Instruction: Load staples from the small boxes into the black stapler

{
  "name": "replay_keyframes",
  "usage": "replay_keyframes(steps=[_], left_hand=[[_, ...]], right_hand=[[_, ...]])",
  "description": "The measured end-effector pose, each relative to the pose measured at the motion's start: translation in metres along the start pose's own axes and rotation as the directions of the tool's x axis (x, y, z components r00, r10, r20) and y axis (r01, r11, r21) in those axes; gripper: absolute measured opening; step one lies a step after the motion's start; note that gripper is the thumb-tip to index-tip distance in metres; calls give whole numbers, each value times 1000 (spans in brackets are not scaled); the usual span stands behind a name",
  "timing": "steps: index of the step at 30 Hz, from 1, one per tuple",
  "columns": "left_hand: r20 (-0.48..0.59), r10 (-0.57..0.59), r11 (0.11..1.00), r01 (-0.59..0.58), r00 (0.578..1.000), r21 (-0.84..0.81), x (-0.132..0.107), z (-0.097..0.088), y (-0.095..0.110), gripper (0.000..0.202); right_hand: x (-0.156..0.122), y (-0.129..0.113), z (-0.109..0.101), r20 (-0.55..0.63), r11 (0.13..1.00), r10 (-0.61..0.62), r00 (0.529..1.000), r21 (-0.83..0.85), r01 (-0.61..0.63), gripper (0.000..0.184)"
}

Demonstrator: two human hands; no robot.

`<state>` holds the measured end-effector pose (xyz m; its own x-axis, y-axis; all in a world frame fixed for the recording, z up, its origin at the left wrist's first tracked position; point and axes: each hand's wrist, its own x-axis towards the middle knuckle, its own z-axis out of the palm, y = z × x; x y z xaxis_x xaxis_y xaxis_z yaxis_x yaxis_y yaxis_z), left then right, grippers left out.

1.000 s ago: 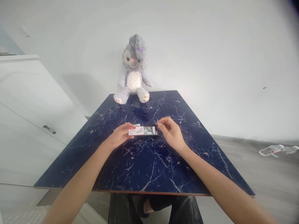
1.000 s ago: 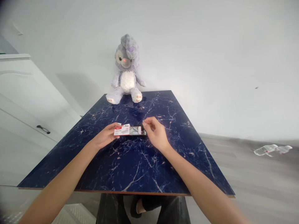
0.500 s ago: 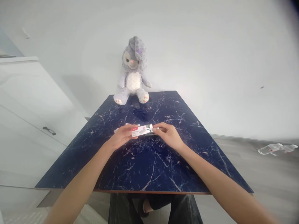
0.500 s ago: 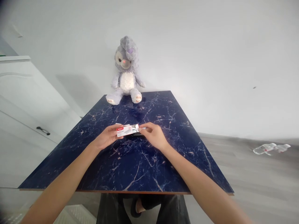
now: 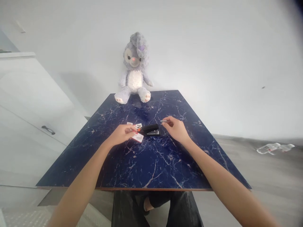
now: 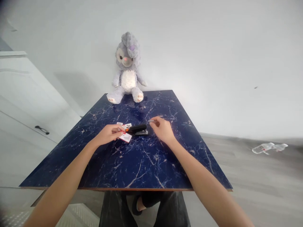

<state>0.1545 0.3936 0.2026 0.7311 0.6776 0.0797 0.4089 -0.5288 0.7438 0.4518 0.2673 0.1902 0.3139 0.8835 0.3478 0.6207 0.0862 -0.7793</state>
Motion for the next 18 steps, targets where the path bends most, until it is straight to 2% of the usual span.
replay_keyframes(steps=[3,5,8,10,12,14,18], left_hand=[[-12,98,926,-87,995,367,0,2,0,16],[-82,179,875,-120,980,469,1,4,-2,15],[-158,304,856,-196,939,479,4,9,-4,22],[-154,357,857,-258,921,446,6,15,-6,24],[-153,376,866,-288,914,408,8,21,-8,23],[-157,370,879,-290,916,379,9,24,-11,22],[-120,325,899,-267,938,348,11,21,-16,22]], right_hand=[[4,10,2,80,996,17,997,-92,-9,17],[5,16,7,146,997,74,987,-29,-70,15],[8,22,14,228,964,164,960,169,-204,15],[8,24,18,256,910,225,940,290,-296,15],[8,25,22,262,873,255,931,350,-338,16],[6,25,24,266,886,218,939,350,-305,20],[0,20,25,305,954,77,949,254,-159,47]])
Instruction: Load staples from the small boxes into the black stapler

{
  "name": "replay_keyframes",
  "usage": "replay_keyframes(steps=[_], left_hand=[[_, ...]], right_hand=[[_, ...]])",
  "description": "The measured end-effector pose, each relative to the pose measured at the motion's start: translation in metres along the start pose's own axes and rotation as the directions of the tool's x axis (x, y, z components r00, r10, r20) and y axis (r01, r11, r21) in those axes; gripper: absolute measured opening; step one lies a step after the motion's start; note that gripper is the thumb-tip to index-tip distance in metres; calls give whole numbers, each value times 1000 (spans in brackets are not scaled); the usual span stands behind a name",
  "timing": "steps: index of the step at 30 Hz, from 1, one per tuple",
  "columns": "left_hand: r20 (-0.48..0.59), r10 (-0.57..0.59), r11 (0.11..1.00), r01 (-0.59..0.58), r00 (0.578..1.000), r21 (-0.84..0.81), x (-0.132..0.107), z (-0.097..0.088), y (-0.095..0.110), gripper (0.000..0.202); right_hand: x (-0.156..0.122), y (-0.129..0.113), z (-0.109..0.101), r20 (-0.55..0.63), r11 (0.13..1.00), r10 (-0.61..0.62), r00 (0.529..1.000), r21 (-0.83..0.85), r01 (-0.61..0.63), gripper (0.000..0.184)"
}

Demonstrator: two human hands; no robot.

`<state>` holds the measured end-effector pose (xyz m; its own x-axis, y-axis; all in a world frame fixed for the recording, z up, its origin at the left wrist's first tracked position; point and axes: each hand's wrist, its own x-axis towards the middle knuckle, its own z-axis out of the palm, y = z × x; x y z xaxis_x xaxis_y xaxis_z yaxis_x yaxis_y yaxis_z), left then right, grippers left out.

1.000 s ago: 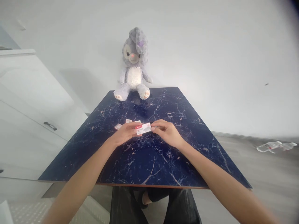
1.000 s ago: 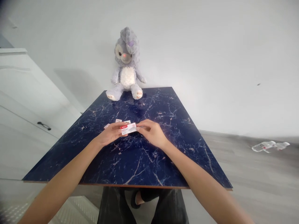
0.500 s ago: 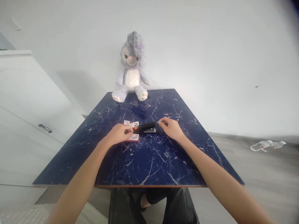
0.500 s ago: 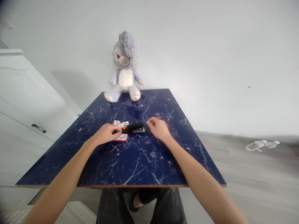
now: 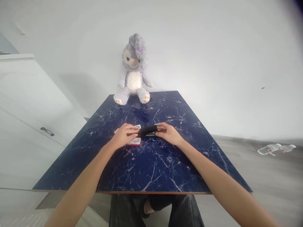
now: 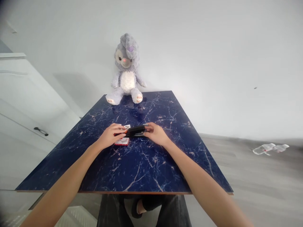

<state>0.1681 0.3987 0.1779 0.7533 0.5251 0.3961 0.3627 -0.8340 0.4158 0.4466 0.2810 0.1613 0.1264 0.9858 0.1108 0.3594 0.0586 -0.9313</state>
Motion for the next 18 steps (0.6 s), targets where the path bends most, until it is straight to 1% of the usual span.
replay_keyframes(steps=[2,6,8,11,14,16,18], left_hand=[[19,-9,1000,9,1000,-15,2,-2,-2,21],[31,-14,999,15,999,-43,4,-5,-3,20],[27,-21,999,22,999,-48,4,-5,-2,20],[3,-27,999,27,1000,-48,2,-4,-1,21],[-16,-16,999,15,1000,-33,1,-3,-1,20],[-26,-14,999,13,1000,-31,0,-2,-1,21],[-37,-20,999,19,999,-36,0,-1,-2,21]], right_hand=[[-3,-3,2,28,996,-37,999,-78,39,50],[-5,-7,3,25,982,-82,996,-166,85,39],[-4,-7,0,21,973,-102,995,-205,104,34],[-2,-10,-15,66,946,-119,991,-296,133,29],[-1,-14,-40,96,918,-73,993,-383,105,25],[-1,-16,-54,67,922,-38,997,-382,61,19],[-2,-18,-64,-7,934,-39,999,-354,34,17]])
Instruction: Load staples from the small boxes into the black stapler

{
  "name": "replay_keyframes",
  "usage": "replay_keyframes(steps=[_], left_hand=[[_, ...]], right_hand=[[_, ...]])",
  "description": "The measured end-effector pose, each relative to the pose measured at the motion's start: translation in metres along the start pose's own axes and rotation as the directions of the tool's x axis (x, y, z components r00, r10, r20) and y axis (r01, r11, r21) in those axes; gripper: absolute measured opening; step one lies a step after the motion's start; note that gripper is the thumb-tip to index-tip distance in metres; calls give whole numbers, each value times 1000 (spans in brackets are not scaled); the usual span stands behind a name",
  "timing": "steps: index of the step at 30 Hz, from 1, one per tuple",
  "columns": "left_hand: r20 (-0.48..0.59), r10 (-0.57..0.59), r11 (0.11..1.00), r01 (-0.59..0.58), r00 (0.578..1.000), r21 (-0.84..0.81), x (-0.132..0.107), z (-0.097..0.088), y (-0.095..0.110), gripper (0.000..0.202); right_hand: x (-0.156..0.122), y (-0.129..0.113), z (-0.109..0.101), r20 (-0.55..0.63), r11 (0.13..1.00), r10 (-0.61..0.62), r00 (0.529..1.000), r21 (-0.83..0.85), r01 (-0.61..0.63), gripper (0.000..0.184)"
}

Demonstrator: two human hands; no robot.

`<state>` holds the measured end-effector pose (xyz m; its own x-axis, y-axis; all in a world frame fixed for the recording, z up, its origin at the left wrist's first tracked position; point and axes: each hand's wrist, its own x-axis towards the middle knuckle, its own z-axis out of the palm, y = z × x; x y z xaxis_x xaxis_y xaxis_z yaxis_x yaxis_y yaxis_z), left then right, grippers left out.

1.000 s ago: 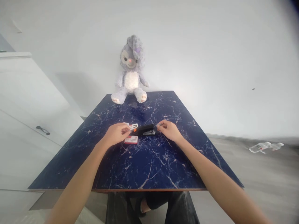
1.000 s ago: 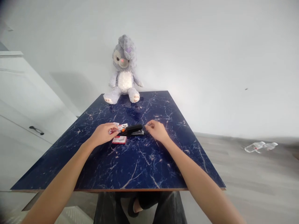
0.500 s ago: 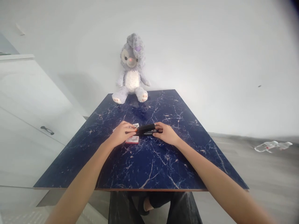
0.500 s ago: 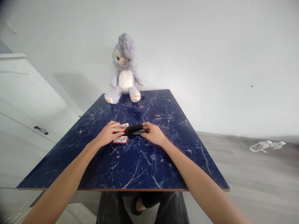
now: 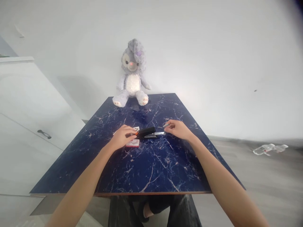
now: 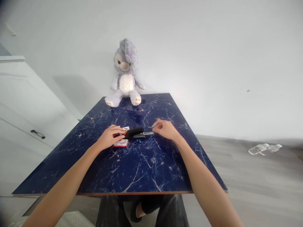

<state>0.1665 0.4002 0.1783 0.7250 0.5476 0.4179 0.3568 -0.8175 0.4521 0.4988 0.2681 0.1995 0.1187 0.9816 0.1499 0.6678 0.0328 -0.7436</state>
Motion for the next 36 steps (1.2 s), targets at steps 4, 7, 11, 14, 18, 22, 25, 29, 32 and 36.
replay_keyframes(steps=[4,7,11,14,18,22,25,29,32,36], left_hand=[[-14,-8,1000,8,1000,5,-1,1,1,22],[-13,-6,1000,6,1000,10,-1,1,5,22],[-6,-8,1000,8,1000,19,0,1,7,22],[-11,-9,1000,9,1000,12,0,0,8,22],[-6,-15,1000,15,1000,-1,0,0,7,22],[-1,-23,1000,23,1000,6,-1,1,7,22],[0,-30,1000,30,1000,10,-1,1,7,23],[-1,-20,1000,20,1000,9,0,2,6,23],[4,-25,1000,25,1000,6,0,1,6,23],[8,-34,999,34,999,2,-1,0,7,23]], right_hand=[[1,2,0,-181,1000,7,983,-17,-10,33],[3,2,6,-207,1000,18,978,29,-12,31],[3,1,12,-154,985,32,988,171,-5,33],[1,-2,13,-63,977,56,996,210,-41,38],[-1,-7,16,-71,994,22,997,112,-14,34],[-2,-9,24,-65,992,-128,990,15,129,22],[-1,-7,30,-23,987,-158,987,-39,157,16],[1,-3,34,22,983,-147,989,-104,148,14],[1,-3,30,65,969,-183,981,-154,191,14],[0,-2,25,96,964,-171,981,-191,187,14]])
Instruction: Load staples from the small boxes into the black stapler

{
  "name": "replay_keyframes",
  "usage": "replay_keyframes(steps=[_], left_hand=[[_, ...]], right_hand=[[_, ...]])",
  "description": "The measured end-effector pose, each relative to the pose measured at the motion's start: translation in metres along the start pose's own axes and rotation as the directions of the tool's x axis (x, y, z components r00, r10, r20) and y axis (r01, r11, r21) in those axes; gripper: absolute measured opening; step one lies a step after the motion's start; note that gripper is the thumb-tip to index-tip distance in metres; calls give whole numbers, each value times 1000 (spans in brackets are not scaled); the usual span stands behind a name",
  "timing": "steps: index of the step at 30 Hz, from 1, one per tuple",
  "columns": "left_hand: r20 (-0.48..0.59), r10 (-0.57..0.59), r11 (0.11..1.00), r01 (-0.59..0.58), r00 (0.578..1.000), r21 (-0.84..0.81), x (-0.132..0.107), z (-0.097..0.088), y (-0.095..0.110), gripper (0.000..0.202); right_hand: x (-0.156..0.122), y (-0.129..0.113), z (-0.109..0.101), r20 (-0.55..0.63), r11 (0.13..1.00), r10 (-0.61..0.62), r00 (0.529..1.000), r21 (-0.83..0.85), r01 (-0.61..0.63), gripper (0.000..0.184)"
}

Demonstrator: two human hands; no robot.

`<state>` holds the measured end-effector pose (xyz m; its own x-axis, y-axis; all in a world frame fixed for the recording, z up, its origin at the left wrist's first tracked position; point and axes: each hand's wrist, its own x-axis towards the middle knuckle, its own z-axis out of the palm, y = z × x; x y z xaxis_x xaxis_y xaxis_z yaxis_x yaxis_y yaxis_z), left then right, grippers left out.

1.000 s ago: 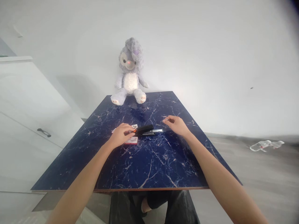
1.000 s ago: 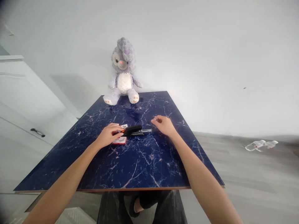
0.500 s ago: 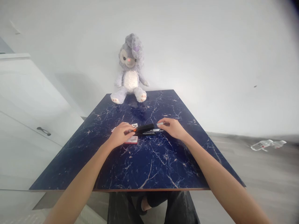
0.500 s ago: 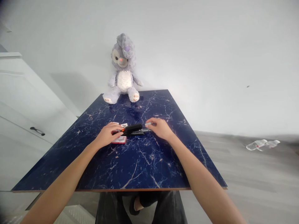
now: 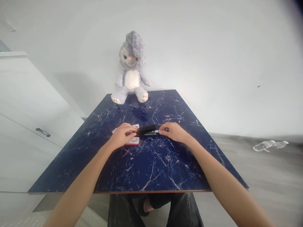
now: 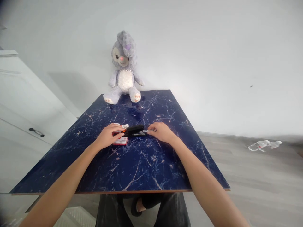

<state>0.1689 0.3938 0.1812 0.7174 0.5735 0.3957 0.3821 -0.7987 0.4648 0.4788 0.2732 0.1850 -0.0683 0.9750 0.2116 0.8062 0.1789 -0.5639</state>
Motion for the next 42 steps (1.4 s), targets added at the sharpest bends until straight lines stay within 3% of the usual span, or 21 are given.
replay_keyframes(steps=[7,13,19,22,30,35,38,42], left_hand=[[17,-9,1000,9,1000,-11,0,-1,1,24],[24,-7,1000,7,1000,19,0,-2,4,24],[34,-3,998,1,999,66,0,-2,3,23],[28,7,997,-10,1000,79,0,-1,1,22],[13,22,996,-23,1000,86,0,0,1,21],[20,24,995,-26,1000,95,-1,-1,2,23],[21,22,994,-24,1000,104,-1,-1,2,24],[21,19,995,-20,1000,98,-1,-1,2,23]], right_hand=[[0,7,-1,46,992,65,997,102,-70,20],[1,3,8,41,994,68,997,83,-72,25],[6,-1,28,-110,972,204,973,140,-188,26],[7,-1,28,-158,971,211,965,145,-188,23],[7,9,14,27,966,142,990,213,-144,27],[9,11,24,-57,963,181,982,210,-166,31],[9,8,27,-91,976,158,983,163,-142,25],[8,6,23,-186,986,124,975,137,-100,29]])
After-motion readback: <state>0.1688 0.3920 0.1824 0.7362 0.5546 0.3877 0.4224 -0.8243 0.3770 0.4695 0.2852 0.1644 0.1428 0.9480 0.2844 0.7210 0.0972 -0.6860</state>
